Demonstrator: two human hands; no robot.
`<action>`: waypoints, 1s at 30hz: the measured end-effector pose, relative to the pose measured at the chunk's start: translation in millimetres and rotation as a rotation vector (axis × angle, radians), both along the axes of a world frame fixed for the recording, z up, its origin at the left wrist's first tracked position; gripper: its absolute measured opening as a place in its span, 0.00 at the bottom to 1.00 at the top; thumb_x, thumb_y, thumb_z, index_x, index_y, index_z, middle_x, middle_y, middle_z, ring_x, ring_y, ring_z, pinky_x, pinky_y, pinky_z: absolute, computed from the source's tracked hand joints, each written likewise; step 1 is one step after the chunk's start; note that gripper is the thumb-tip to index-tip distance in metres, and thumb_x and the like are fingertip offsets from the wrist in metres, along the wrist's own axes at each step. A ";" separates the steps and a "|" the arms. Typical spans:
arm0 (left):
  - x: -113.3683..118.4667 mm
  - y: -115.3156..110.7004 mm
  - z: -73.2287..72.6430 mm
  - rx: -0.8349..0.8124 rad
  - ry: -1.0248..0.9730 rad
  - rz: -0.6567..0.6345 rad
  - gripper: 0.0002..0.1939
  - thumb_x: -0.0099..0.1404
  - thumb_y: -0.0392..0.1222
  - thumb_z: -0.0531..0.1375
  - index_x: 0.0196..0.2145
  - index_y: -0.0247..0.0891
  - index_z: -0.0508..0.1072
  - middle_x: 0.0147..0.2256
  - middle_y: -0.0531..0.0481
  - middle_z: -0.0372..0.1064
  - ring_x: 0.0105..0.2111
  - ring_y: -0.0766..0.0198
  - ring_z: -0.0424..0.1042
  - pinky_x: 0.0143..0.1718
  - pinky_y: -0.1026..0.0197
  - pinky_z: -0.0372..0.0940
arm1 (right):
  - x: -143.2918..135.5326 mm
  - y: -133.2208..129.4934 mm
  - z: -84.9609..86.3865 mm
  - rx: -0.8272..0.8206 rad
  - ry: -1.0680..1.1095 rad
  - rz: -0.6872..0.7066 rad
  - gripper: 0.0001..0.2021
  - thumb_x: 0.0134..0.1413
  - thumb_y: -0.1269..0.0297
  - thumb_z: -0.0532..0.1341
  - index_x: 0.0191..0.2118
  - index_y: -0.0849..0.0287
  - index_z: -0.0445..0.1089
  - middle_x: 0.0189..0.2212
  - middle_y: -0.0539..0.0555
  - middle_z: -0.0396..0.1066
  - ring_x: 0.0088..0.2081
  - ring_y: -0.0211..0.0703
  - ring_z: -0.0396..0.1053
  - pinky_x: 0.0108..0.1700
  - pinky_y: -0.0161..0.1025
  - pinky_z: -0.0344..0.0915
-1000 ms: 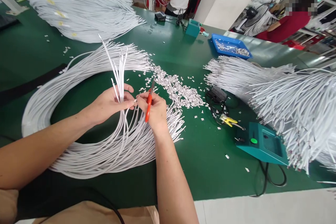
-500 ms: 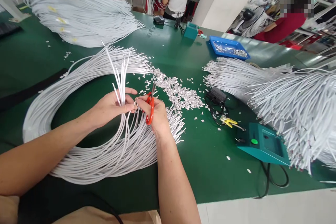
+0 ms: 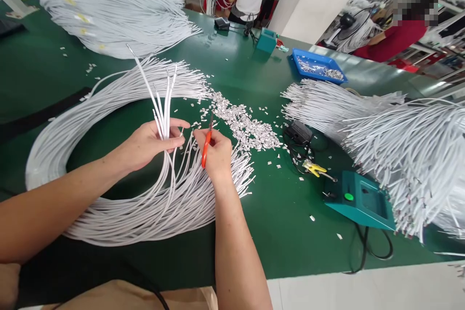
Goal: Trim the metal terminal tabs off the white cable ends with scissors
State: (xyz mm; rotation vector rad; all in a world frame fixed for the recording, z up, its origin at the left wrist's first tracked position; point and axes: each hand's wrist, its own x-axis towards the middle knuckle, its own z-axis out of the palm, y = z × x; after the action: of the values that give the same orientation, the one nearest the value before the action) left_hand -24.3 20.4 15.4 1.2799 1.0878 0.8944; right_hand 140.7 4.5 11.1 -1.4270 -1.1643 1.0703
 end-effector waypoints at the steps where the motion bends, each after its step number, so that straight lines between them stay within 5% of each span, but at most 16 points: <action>1: -0.2 0.0 0.4 0.000 -0.001 -0.001 0.19 0.54 0.44 0.66 0.45 0.42 0.76 0.28 0.54 0.66 0.23 0.70 0.63 0.29 0.62 0.62 | 1.0 0.4 -1.4 0.000 -0.076 0.051 0.11 0.49 0.57 0.63 0.24 0.58 0.69 0.22 0.47 0.64 0.26 0.36 0.58 0.32 0.36 0.58; 6: -1.1 1.4 1.9 -0.001 0.018 -0.011 0.21 0.54 0.45 0.67 0.46 0.40 0.76 0.27 0.54 0.66 0.23 0.70 0.62 0.29 0.62 0.62 | 7.8 -1.4 -4.7 0.146 -0.612 0.202 0.10 0.53 0.61 0.59 0.24 0.58 0.67 0.23 0.49 0.65 0.27 0.38 0.58 0.30 0.36 0.53; 11: -1.9 2.1 1.2 -0.026 -0.015 0.004 0.26 0.52 0.44 0.68 0.50 0.41 0.74 0.28 0.55 0.66 0.23 0.70 0.63 0.28 0.64 0.61 | 14.2 -1.6 -9.7 0.350 -1.038 0.187 0.09 0.56 0.67 0.56 0.27 0.59 0.68 0.27 0.54 0.68 0.32 0.43 0.61 0.34 0.39 0.53; 19: -2.7 3.7 0.9 -0.030 0.033 0.000 0.22 0.53 0.43 0.68 0.47 0.40 0.76 0.28 0.55 0.65 0.23 0.72 0.62 0.28 0.63 0.59 | 14.9 0.1 -13.2 0.454 -1.302 0.113 0.11 0.59 0.69 0.56 0.26 0.61 0.69 0.26 0.55 0.68 0.31 0.44 0.61 0.35 0.40 0.52; 25: -4.3 4.1 0.4 -0.037 0.051 0.006 0.24 0.52 0.46 0.69 0.47 0.40 0.77 0.28 0.55 0.66 0.24 0.71 0.63 0.30 0.62 0.60 | 16.1 0.3 -11.8 0.361 -1.135 0.106 0.15 0.57 0.67 0.58 0.20 0.60 0.66 0.21 0.53 0.65 0.26 0.39 0.58 0.31 0.39 0.50; 30: -3.9 3.1 0.4 -0.043 0.018 -0.011 0.25 0.52 0.44 0.69 0.49 0.40 0.75 0.29 0.54 0.69 0.26 0.69 0.66 0.35 0.61 0.64 | 9.2 1.8 -7.6 0.078 -0.265 0.135 0.13 0.52 0.53 0.63 0.27 0.59 0.73 0.26 0.50 0.70 0.27 0.36 0.62 0.32 0.36 0.57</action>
State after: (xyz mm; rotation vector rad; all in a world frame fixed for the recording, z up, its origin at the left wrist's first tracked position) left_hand -28.2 23.5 15.7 1.2598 1.1068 0.8487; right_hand 149.9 6.4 3.4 -1.4769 -1.4937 0.9353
